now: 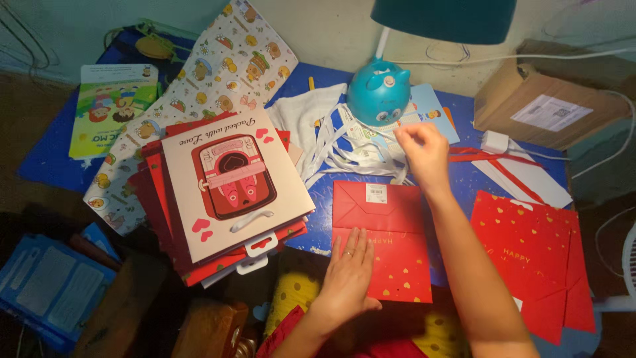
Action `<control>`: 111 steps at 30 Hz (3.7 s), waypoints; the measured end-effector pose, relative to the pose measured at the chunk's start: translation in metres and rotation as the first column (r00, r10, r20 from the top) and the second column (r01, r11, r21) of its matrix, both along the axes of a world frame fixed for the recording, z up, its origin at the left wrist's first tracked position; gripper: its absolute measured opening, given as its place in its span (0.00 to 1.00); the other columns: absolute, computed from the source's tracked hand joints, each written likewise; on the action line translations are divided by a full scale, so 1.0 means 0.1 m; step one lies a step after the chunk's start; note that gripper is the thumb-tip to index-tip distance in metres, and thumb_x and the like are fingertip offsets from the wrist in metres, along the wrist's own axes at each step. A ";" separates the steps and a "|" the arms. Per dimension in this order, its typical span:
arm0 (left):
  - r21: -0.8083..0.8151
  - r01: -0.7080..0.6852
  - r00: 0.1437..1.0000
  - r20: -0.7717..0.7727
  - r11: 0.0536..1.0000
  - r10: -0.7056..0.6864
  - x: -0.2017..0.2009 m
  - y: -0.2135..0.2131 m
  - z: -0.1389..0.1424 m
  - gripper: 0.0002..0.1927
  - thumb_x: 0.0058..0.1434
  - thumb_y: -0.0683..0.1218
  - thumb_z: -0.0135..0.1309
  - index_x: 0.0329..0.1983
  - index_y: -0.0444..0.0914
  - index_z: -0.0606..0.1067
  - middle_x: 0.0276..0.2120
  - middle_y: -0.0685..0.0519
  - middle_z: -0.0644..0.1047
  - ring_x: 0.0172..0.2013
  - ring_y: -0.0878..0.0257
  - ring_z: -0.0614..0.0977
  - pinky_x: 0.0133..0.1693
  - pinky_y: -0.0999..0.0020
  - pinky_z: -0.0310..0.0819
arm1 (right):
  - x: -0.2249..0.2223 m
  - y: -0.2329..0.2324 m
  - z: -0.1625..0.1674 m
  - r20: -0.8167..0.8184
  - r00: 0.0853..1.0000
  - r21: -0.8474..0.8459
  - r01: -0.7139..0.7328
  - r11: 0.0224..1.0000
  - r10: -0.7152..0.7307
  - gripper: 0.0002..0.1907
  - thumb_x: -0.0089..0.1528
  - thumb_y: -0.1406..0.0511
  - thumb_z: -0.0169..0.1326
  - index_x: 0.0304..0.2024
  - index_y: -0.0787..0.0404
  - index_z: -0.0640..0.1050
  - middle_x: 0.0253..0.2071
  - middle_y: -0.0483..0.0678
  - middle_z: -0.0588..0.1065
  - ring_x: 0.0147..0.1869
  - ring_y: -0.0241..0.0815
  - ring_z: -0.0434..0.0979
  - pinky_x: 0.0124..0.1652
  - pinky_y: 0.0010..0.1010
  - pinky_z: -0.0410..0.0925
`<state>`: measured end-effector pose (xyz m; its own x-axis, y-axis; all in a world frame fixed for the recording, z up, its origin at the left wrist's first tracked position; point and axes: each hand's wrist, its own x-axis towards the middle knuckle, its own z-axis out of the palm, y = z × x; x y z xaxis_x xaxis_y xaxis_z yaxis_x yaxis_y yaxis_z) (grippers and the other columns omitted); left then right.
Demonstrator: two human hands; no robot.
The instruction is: The person assembles red Valentine's Day gift bags by folding and taping the bottom flaps, inserting white ribbons through the handles, and tying them into bows. They handle multiple bags and gift boxes, stacking completed items on the table.
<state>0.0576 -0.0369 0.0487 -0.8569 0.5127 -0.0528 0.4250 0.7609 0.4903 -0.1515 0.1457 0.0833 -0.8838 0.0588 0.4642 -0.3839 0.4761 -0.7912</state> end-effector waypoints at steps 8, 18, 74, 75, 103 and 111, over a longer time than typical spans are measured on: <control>-0.006 -0.009 0.997 -0.082 1.000 0.008 -0.05 -0.06 -0.15 0.65 0.38 0.59 0.75 0.70 0.22 0.56 0.72 0.27 0.51 0.74 0.36 0.46 0.68 0.36 0.33 | -1.41 -0.70 0.41 -0.184 0.947 0.273 0.306 0.912 -0.263 0.09 0.61 0.58 0.64 0.34 0.57 0.86 0.47 0.54 0.75 0.58 0.58 0.67 0.57 0.50 0.60; 0.309 -0.225 0.972 0.132 0.924 0.193 -0.61 -0.19 -0.12 0.43 0.60 0.61 0.61 0.70 0.32 0.65 0.64 0.39 0.68 0.68 0.44 0.62 0.69 0.44 0.50 | -1.70 -0.93 0.41 0.113 0.901 0.424 0.338 0.840 -0.419 0.07 0.52 0.57 0.65 0.30 0.51 0.87 0.51 0.53 0.73 0.60 0.62 0.63 0.55 0.53 0.61; 0.531 -0.291 0.905 -0.116 0.796 0.408 -0.75 0.06 -0.49 0.11 0.62 0.36 0.55 0.46 0.39 0.76 0.43 0.50 0.79 0.56 0.50 0.78 0.68 0.48 0.64 | 1.45 -0.14 -0.78 0.231 0.972 0.276 -0.014 0.961 -0.052 0.15 0.67 0.63 0.44 0.35 0.62 0.80 0.52 0.54 0.68 0.61 0.53 0.63 0.65 0.44 0.58; 0.527 -0.289 0.907 -0.114 0.799 0.404 -0.76 0.06 -0.49 0.11 0.62 0.36 0.55 0.46 0.39 0.76 0.43 0.50 0.79 0.56 0.50 0.78 0.68 0.48 0.64 | 1.45 -0.14 -0.78 0.227 0.973 0.281 -0.015 0.960 -0.051 0.14 0.67 0.63 0.45 0.35 0.62 0.80 0.52 0.54 0.68 0.61 0.53 0.63 0.65 0.44 0.57; 0.462 -0.268 0.923 -0.128 0.846 0.362 -0.85 0.03 -0.53 0.13 0.60 0.46 0.64 0.47 0.41 0.76 0.45 0.54 0.75 0.54 0.54 0.75 0.68 0.50 0.63 | 1.37 -0.19 -0.84 0.214 0.974 0.354 -0.007 0.935 -0.074 0.09 0.67 0.69 0.48 0.37 0.62 0.80 0.53 0.54 0.69 0.63 0.53 0.64 0.65 0.43 0.59; 0.456 -0.262 0.921 -0.146 0.850 0.362 -0.82 0.05 -0.51 0.12 0.60 0.45 0.63 0.45 0.41 0.76 0.44 0.53 0.76 0.55 0.52 0.75 0.67 0.49 0.62 | 1.40 -0.18 -0.83 0.191 0.979 0.362 -0.002 0.932 -0.072 0.08 0.66 0.69 0.49 0.37 0.62 0.80 0.52 0.55 0.68 0.63 0.54 0.64 0.68 0.47 0.57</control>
<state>-0.0246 -0.0318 -0.0021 -0.9387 0.1458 0.3123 0.3334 0.6136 0.7158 -0.0113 0.1275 0.0001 -0.9601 -0.0466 0.2756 -0.2152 0.7524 -0.6226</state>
